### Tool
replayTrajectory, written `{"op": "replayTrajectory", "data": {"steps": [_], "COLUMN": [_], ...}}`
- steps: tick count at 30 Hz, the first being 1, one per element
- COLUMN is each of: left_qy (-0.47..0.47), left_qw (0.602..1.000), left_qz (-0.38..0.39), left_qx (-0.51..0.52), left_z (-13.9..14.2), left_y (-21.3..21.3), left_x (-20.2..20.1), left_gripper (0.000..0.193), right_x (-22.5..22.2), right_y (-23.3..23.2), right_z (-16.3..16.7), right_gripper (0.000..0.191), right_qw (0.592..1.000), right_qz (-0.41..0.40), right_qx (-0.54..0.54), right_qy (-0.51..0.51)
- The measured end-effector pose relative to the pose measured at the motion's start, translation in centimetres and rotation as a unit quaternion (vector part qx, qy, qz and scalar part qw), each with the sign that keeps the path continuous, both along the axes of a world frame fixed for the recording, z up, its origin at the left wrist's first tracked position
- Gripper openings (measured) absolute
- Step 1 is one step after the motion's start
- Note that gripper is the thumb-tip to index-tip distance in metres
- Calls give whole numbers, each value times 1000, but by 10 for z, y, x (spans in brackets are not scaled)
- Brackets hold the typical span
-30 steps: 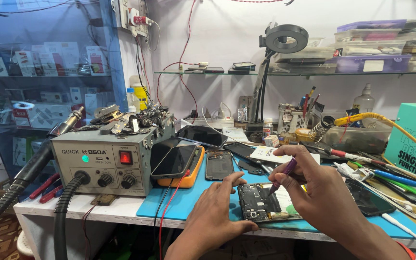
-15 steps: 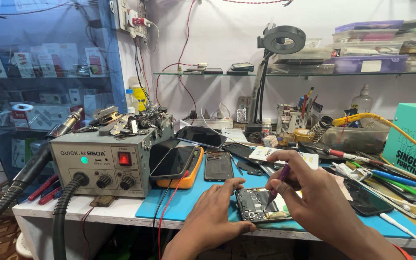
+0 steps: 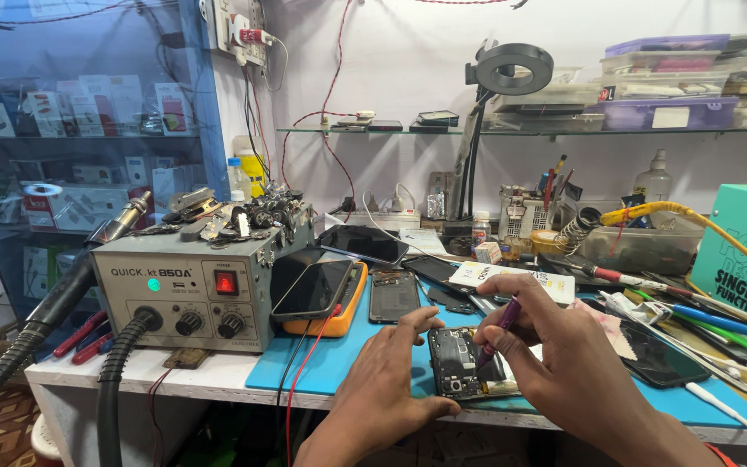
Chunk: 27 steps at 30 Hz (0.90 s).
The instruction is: The person repairs a disassembled smartphone at a workbench. They hold the phone body, manipulate its internal components by hand, use a screwdriver on the board, wipe parts with a cloth, and reposition the phone and its separated screen and frame pieces on the mat.
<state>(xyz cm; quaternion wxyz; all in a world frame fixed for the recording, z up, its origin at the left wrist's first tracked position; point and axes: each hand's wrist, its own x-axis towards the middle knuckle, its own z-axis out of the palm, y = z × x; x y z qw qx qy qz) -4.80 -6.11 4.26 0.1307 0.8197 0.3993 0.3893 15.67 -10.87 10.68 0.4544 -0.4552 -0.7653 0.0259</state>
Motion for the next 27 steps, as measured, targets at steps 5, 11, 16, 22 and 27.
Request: {"op": "replayTrajectory", "data": {"steps": [5,11,16,22,27], "left_qy": [-1,17,50,80,20], "left_qw": [1000,1000,998,992,1000], "left_qz": [-10,2,18,49,8], "left_qx": [23,6,-28,-87,-20], "left_z": [-4,-4,2,3,-2], "left_y": [3,7,6,7,13], "left_x": [-2,-2,-1,3,0], "left_gripper": [108,105,97,86,66], "right_x": [-2,-4,-2,5,10], "right_y": [0,1,6,9,13], "right_z": [0,-3,-6,-7,-7], "right_gripper": [41,45,43,42,42], "right_qw": [1000,1000,999,999,1000], "right_qz": [19,27,43,1,1], "right_qx": [-4,-14,5,32,17], "right_qy": [10,1,7,-4,25]}}
